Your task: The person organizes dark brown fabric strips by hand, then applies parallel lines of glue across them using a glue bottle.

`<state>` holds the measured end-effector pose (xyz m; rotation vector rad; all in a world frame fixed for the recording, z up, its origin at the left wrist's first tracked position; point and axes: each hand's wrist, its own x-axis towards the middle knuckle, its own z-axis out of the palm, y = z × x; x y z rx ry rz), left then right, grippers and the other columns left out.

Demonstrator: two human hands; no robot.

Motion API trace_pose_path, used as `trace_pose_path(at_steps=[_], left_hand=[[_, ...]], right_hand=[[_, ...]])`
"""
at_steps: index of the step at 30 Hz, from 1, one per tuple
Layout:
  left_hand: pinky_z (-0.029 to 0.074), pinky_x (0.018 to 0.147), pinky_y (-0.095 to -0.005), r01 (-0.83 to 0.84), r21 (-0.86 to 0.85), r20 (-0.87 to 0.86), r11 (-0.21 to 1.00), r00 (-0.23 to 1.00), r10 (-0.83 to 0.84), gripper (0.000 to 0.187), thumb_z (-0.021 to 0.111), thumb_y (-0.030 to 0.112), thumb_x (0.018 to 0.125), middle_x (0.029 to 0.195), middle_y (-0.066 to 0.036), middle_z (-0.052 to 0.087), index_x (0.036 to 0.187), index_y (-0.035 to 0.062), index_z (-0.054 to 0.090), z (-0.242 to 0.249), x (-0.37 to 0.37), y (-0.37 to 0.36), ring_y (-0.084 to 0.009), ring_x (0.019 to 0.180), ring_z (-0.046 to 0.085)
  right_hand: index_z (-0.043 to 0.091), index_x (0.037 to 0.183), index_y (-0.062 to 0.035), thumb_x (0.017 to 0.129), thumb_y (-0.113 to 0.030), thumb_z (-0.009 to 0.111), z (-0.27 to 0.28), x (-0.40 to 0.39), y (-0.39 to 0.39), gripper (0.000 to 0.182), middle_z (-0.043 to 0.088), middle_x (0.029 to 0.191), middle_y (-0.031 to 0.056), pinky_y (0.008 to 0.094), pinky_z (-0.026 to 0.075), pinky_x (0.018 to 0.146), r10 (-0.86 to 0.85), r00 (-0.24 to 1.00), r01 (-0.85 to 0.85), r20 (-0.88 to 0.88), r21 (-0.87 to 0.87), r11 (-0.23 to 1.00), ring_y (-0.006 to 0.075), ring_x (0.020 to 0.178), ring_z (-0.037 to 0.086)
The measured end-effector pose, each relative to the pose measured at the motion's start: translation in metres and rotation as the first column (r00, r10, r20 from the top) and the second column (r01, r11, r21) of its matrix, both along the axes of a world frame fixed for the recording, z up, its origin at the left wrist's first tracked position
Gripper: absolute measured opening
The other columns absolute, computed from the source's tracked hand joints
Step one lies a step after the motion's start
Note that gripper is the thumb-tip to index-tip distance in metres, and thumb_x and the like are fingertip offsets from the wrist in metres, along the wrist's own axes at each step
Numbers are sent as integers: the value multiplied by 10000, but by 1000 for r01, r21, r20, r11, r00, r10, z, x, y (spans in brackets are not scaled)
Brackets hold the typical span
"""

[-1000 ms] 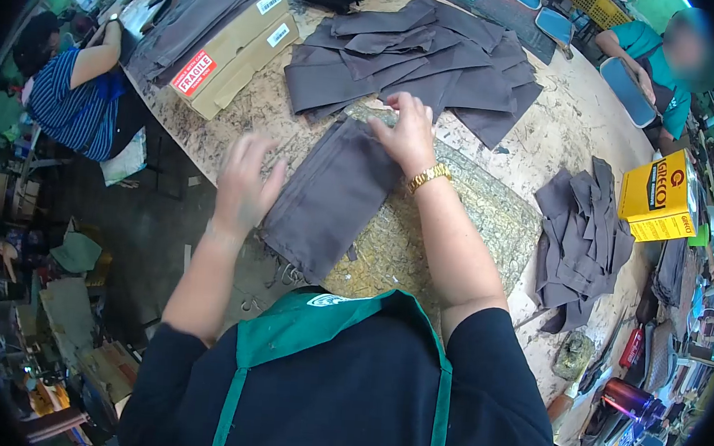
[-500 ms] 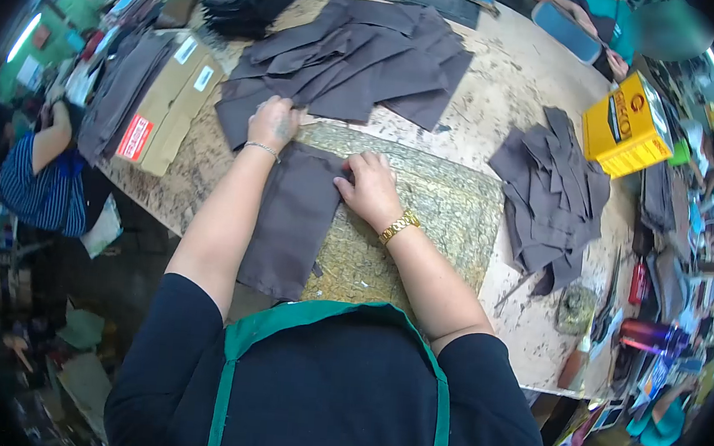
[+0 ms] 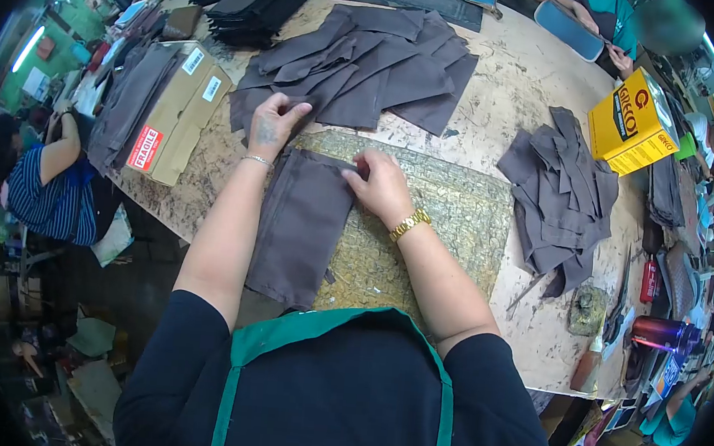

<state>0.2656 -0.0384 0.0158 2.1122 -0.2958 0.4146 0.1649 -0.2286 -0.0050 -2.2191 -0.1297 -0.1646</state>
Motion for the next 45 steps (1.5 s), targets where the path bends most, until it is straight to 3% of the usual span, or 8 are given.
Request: trace_pose_path(at_steps=[5,10,15,20,25,30,34,45], left_hand=[[436,673,-212,308,-131,-8,942,950,-312,100,602,56,786,793,-55,606,853,-17,609,5,-29,-20,-95,752,557],[452,695,-322,438,447,232,780,785,-574,167,654,61,672,830,-55,590,836,87,641,10,-83,-39,-217,781,567],[359,893,-426,429,318,266,846,816,-513,473,700,302,657,1166,-80,486,1074,128,560,41,-110,-49,-264,1084,467],[273,942,-524,432,389,22,814,879,-477,539,674,362,685,1094,-72,525,1129,110,501,84,-112,-24,-258,1077,477],[399,678,-347,593,184,-204,784,803,-560,238,617,222,774,747,-108,512,856,12,539,99,-176,5,-266,722,513],[428,633,-306,196,-345,-548,918,752,-367,241,575,182,823,698,-96,499,911,-27,494,45,-236,17,-133,679,516],[450,619,-324,-51,-143,-630,988,775,-51,265,619,156,778,712,-136,547,934,-19,494,5,-245,36,-188,667,553],[430,572,-359,-231,154,-445,961,852,276,370,675,141,685,643,-137,500,950,10,453,-17,-249,42,-271,606,522]], right_hand=[[564,894,-19,776,-312,633,-20,26,2,324,603,769,80,288,448,657,-35,994,76,-108,406,911,181,690,565],[552,1005,6,790,-348,633,16,27,-3,422,617,885,63,262,461,706,215,904,324,-370,920,220,123,785,569],[615,935,8,753,-28,614,33,18,-32,185,636,883,52,264,467,718,252,948,-133,-196,474,870,101,818,560],[574,811,18,698,-10,653,108,-19,-52,141,556,693,81,305,416,601,507,813,-531,285,7,847,188,624,519],[587,799,-16,710,71,617,111,-14,-103,128,589,808,2,201,444,697,409,905,-388,116,620,682,78,747,554],[566,879,15,760,-89,629,72,13,-40,171,563,781,-10,199,413,657,423,898,-278,-119,590,758,58,712,500],[591,805,20,742,-219,646,13,41,12,253,588,689,138,320,436,621,313,932,-328,-182,-59,943,241,623,551],[578,805,-11,668,-245,709,-1,39,36,301,610,771,193,376,460,689,106,987,-131,-117,-236,963,323,767,595]])
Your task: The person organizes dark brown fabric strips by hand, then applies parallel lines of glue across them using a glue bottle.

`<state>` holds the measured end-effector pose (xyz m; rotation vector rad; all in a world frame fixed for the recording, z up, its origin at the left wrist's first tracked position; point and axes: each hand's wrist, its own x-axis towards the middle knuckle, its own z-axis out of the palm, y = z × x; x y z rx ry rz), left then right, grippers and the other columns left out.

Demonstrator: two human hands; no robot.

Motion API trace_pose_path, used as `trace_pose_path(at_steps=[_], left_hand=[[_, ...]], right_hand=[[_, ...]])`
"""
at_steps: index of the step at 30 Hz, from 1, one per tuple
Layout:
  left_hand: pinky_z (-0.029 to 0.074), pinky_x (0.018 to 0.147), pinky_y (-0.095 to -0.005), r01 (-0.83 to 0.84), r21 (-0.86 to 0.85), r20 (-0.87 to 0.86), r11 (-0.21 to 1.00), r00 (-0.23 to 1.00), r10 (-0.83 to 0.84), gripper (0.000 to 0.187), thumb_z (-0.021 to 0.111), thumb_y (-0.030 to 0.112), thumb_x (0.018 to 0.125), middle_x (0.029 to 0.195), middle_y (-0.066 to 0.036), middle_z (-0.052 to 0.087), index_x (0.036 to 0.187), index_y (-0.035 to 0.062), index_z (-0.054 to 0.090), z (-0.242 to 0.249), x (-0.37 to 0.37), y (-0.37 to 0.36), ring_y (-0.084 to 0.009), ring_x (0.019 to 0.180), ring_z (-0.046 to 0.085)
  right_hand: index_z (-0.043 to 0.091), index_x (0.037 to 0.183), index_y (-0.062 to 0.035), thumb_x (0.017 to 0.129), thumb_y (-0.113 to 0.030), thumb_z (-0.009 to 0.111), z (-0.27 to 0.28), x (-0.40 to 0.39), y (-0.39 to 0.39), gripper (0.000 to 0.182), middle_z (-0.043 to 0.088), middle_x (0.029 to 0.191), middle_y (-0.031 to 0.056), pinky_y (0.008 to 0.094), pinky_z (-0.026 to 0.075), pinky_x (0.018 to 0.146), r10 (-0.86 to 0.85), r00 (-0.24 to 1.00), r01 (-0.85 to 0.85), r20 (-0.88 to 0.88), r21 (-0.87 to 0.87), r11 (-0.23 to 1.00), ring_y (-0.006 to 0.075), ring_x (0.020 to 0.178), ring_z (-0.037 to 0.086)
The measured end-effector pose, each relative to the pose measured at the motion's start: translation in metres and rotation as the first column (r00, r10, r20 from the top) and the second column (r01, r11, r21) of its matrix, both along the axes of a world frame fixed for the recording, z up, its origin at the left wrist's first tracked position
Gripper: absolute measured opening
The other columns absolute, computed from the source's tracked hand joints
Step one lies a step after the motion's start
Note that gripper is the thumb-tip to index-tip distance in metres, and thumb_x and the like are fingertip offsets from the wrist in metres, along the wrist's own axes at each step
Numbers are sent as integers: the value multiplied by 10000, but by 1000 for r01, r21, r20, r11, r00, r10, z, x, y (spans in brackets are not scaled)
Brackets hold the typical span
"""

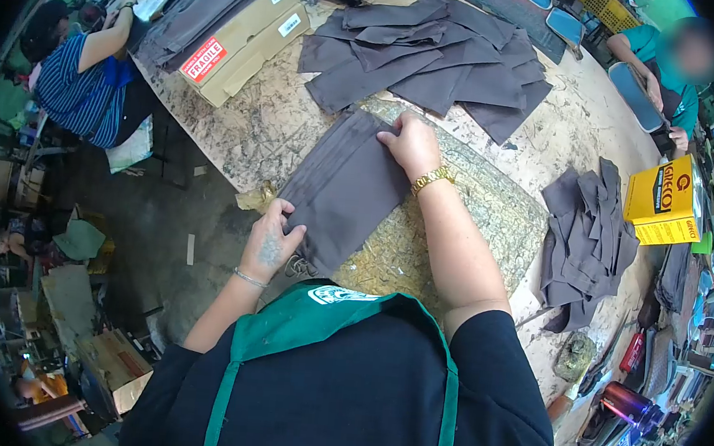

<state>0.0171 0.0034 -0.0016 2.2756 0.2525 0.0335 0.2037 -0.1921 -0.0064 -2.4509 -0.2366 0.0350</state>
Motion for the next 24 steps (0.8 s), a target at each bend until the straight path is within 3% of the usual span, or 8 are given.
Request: trace_pose_path(at_steps=[4,11,13,15,17,18,19,24], left_hand=[[445,622,-420,51,107,-83,993,996,-43,380,647,135,697,728,-218,561,975,17,418,9,0,-2,-383,728,569],[455,651,-408,64,79,-181,995,982,-49,429,681,186,682,794,-188,552,991,34,427,20,0,-3,-350,765,568],[433,705,-383,78,451,-24,889,997,-75,451,708,254,661,914,-148,521,972,35,465,37,0,-6,-298,860,538],[424,742,-383,116,420,160,900,967,-199,456,708,269,660,958,-144,512,977,33,481,64,25,-8,-300,895,524],[411,799,-377,173,393,388,903,859,-334,451,699,282,671,1000,-137,508,986,23,506,75,65,-13,-306,936,504],[406,818,-372,185,400,448,898,815,-367,440,689,279,683,998,-135,514,990,16,516,79,93,-19,-310,944,499],[410,816,-377,159,427,463,890,807,-366,426,684,276,687,999,-132,517,987,19,523,71,123,-23,-312,947,498],[431,803,-407,186,524,286,831,881,-378,361,657,287,690,1016,-107,533,965,78,553,16,223,-50,-303,978,506]], right_hand=[[560,791,-17,658,-252,717,-5,-1,3,312,607,751,190,387,458,676,-1,999,2,44,-14,1000,330,751,593],[541,833,-30,635,-267,734,0,2,2,364,601,770,184,401,457,683,0,1000,-1,-31,-35,999,333,765,584],[538,881,-43,633,-266,736,1,1,5,388,597,823,176,407,454,700,3,998,-8,-65,-76,997,326,816,573],[496,1006,-88,614,-258,745,0,-11,10,495,527,958,136,399,425,734,-65,946,122,317,-163,979,304,928,495],[433,1117,-123,627,-236,731,10,-20,13,584,455,1040,122,415,389,797,-45,977,87,209,-196,977,314,1005,413],[444,1114,-126,644,-232,714,9,-23,13,552,451,1032,114,416,380,810,-50,931,96,361,-109,989,309,988,418],[455,1111,-129,662,-228,697,9,-25,12,520,447,1024,107,416,371,823,-69,859,93,507,-23,995,304,972,422],[468,1087,-90,673,-194,676,19,-47,-24,475,480,988,115,403,351,839,-154,829,109,538,115,987,305,951,426]])
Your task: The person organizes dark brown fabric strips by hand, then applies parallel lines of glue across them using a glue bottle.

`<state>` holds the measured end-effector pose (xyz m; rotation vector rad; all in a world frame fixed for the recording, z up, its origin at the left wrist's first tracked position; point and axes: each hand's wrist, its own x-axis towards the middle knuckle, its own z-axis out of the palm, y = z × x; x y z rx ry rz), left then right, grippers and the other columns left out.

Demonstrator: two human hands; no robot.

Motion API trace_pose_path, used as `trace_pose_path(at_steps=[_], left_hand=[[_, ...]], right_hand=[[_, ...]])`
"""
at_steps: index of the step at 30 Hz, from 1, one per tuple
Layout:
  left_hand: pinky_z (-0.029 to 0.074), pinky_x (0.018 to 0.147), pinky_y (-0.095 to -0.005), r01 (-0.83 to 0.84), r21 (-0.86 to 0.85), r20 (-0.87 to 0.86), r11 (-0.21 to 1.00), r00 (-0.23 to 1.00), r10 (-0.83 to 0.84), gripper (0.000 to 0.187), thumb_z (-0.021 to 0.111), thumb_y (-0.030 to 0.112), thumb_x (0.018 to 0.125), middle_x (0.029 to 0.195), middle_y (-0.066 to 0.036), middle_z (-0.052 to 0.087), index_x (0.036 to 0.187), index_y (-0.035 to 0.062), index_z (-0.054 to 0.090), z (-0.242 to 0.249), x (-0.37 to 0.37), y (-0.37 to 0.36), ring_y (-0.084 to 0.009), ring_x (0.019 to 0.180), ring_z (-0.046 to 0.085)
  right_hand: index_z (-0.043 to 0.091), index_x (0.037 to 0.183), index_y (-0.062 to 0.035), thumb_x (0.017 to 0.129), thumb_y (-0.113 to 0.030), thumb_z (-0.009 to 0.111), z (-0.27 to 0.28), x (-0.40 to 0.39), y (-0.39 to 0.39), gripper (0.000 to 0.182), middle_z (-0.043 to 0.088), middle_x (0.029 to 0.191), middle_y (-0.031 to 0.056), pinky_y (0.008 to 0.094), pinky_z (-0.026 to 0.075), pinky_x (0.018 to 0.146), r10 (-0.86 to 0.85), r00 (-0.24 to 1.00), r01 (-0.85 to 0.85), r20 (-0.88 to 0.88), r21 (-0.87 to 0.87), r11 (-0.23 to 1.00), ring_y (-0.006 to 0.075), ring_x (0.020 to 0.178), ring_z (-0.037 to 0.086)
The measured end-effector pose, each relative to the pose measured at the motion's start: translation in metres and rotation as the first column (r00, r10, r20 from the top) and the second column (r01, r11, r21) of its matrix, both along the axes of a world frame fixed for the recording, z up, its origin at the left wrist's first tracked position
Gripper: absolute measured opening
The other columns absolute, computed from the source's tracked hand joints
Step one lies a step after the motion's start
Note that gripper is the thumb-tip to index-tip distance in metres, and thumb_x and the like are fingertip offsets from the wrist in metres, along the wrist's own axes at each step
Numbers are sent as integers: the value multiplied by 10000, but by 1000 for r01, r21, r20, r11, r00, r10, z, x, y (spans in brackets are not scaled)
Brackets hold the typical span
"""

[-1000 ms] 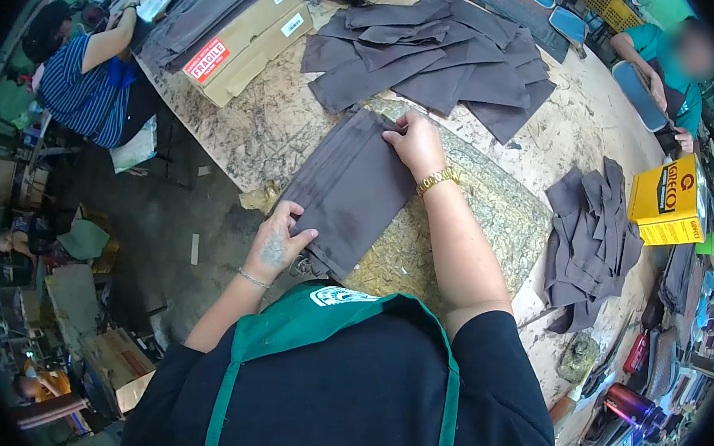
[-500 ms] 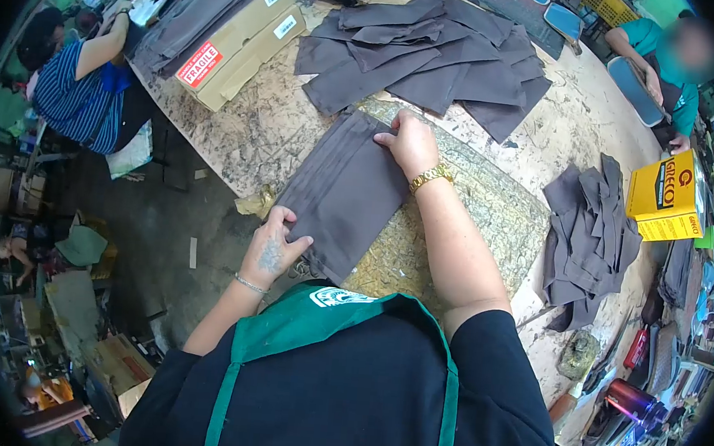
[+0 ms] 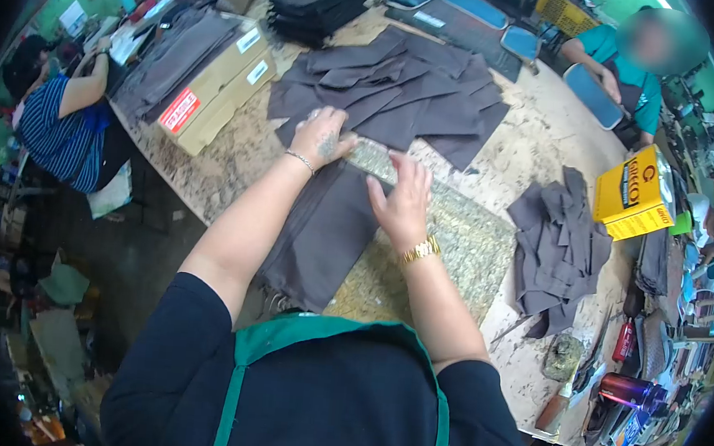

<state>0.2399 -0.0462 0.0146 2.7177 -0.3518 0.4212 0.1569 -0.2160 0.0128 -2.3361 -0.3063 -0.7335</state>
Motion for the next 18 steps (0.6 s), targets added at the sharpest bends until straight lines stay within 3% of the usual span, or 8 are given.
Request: trace_pose_path(at_steps=[3,7,9,10,11,13,16,18], left_hand=[[438,789,-433,-55,153,-143,987,987,77,267,625,272,705,977,-113,555,889,84,580,-10,27,-5,-303,974,524],[482,652,-410,-3,49,182,999,983,-6,106,548,158,724,814,-110,568,777,66,548,18,33,4,-311,773,587],[481,601,-400,176,83,281,981,940,-192,55,530,112,716,759,-105,551,740,63,521,50,12,8,-310,717,585],[483,566,-366,202,168,284,965,927,-244,36,530,96,709,733,-89,544,737,73,526,65,-6,6,-270,684,588],[478,566,-366,253,203,268,946,915,-303,35,545,85,706,724,-90,533,719,67,519,77,-28,3,-266,669,579],[476,546,-343,357,299,202,885,883,-424,48,559,80,685,707,-77,520,693,70,512,68,-68,-2,-233,646,569],[462,538,-323,461,333,55,822,861,-505,24,519,121,707,706,-42,498,693,103,514,37,-115,-15,-192,672,557],[463,587,-339,472,286,-26,834,874,-486,48,523,141,723,738,-39,504,708,96,523,7,-130,-22,-194,718,555]], right_hand=[[516,989,-46,686,-170,679,5,-13,-32,366,528,910,112,360,403,801,-3,997,6,-77,32,999,269,882,490],[561,868,-10,741,-170,676,8,-20,-48,234,591,847,88,265,475,678,106,881,61,-460,334,941,174,732,583],[554,909,-23,779,-206,650,0,-13,-44,244,601,872,90,260,470,686,568,711,46,-413,834,549,171,731,586],[515,1009,-30,837,-422,539,5,-10,-39,429,592,904,108,266,472,679,602,650,61,-465,821,568,199,785,600],[515,1009,-30,837,-422,539,5,-3,-39,429,592,904,108,266,472,679,603,650,69,-463,826,560,199,785,600],[436,1144,-24,771,-685,369,3,12,-41,762,580,970,138,288,473,692,868,418,258,-268,951,169,250,856,604],[353,1261,-35,614,-856,244,8,33,-58,1051,554,1070,175,365,465,751,858,350,282,-376,916,287,302,889,590],[501,1116,-18,722,-670,456,13,29,-55,763,591,991,139,356,460,740,737,384,293,-555,831,473,229,826,592]])
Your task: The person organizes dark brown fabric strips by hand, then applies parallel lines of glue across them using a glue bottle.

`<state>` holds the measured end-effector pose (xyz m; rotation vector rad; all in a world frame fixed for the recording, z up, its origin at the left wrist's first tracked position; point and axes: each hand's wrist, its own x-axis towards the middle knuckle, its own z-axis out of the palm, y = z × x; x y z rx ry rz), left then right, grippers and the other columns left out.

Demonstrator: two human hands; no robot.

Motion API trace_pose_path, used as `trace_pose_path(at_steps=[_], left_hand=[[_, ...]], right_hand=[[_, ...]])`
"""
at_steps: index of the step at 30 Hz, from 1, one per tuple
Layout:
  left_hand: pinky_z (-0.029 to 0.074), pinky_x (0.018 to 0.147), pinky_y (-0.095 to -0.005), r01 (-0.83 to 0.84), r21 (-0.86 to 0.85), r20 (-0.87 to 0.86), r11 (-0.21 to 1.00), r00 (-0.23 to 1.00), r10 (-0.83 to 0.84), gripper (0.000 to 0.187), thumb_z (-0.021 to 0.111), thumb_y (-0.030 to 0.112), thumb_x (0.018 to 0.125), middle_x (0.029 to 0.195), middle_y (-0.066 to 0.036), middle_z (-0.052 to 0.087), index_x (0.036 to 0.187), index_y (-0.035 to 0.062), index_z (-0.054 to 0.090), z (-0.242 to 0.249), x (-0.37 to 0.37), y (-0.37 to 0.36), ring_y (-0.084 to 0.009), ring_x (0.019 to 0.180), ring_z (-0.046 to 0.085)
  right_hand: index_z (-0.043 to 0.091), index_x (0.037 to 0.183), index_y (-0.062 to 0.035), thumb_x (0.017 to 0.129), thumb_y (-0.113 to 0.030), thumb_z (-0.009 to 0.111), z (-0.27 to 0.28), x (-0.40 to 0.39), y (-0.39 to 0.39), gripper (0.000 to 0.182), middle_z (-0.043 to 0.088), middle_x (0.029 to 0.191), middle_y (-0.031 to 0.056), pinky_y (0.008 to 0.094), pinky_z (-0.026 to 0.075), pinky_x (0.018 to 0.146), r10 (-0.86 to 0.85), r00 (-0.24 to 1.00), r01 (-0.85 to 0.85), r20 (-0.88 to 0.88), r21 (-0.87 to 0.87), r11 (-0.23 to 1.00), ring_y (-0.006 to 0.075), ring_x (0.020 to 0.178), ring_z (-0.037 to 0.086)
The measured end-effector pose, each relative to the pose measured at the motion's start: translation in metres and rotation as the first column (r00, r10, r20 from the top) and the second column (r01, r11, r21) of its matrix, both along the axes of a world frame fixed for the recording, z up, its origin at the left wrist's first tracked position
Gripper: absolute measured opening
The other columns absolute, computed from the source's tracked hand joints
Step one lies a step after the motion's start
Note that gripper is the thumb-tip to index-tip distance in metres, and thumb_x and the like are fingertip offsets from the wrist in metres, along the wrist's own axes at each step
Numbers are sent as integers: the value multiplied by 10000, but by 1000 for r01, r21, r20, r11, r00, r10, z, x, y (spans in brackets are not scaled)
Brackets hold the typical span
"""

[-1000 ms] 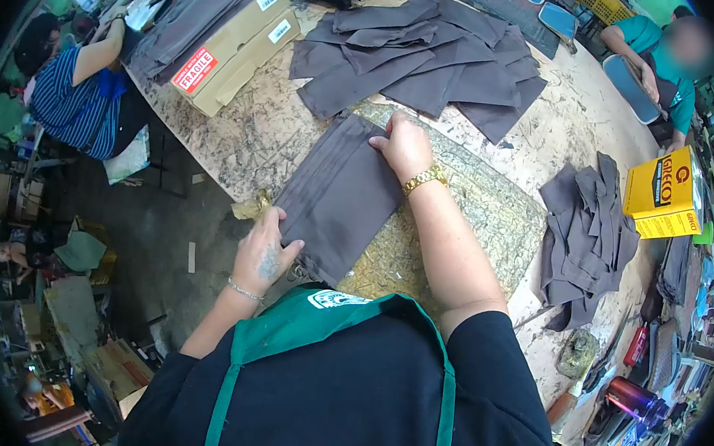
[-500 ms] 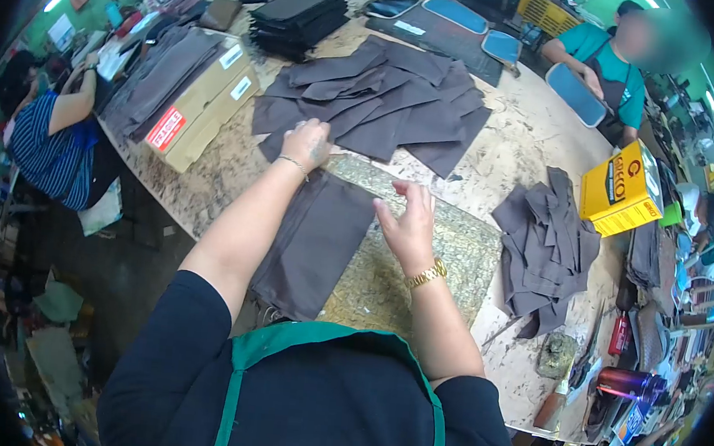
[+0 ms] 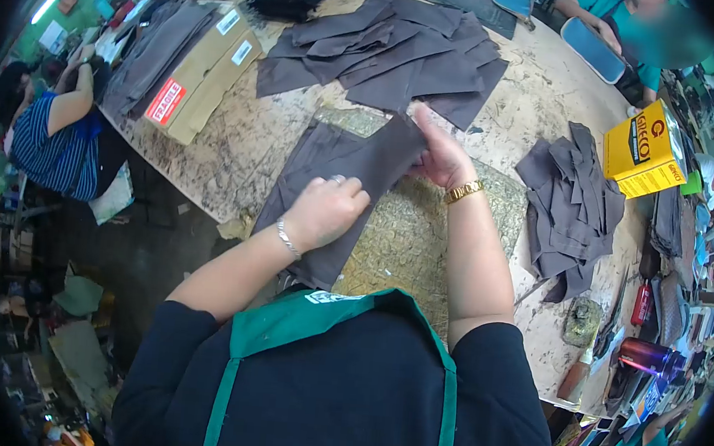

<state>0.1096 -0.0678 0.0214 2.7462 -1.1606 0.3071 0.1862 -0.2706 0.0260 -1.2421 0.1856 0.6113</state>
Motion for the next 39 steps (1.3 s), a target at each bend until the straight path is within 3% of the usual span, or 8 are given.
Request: trace_pose_path(at_steps=[4,10,13,15,21,28,35,39], left_hand=[[464,680,-363,-79,-156,-259,985,965,36,223,613,263,730,860,-83,532,801,55,575,-7,-9,-2,-236,821,543],[355,921,-384,-234,-597,-5,768,958,288,659,711,329,669,1178,-184,469,1182,24,433,17,8,24,-353,1082,438],[445,768,-326,-302,-714,-510,632,842,-174,425,690,233,695,922,-143,590,1013,1,531,14,7,41,-269,813,564],[450,646,-300,-282,-568,-553,773,827,-104,296,678,154,705,768,-116,602,913,-15,554,22,-14,47,-230,654,562],[369,534,-175,-757,-517,-851,399,505,-146,297,647,51,747,644,32,520,1000,-10,504,5,-72,43,-15,584,435],[452,586,-333,-796,-327,-742,509,550,383,334,663,133,690,636,-108,541,965,16,514,-19,-78,70,-253,603,566],[456,594,-359,-780,-303,-694,548,574,434,330,648,129,705,616,-116,529,959,13,471,-19,-83,64,-283,602,564],[427,780,-422,-725,37,-372,688,629,683,421,665,176,679,1151,-136,450,1055,94,496,19,-84,49,-290,1055,459]], right_hand=[[613,920,0,766,-252,651,-11,0,10,298,633,804,80,287,449,678,187,947,61,260,-719,692,148,719,573],[601,870,32,777,-52,606,41,-42,9,125,608,729,38,250,429,596,386,620,123,683,-571,812,88,645,522],[607,881,24,781,-14,602,62,-49,-8,107,600,768,9,204,434,629,292,677,-66,676,-339,939,59,688,528],[599,924,23,780,-15,601,72,-41,-9,149,596,782,-8,204,443,639,125,744,-12,656,-174,985,51,696,527],[607,822,49,650,-229,720,27,-7,19,346,588,661,116,291,429,580,396,794,178,462,-799,575,135,610,545],[618,789,2,669,-213,686,-36,-2,47,254,612,745,194,363,469,663,393,763,296,513,-819,492,317,723,602],[600,754,-5,673,-220,678,-39,-2,50,243,609,749,191,380,466,677,398,756,319,520,-823,471,331,738,596],[597,751,-8,673,-220,681,-36,2,50,241,607,739,192,378,467,672,417,744,327,522,-829,454,334,733,595]])
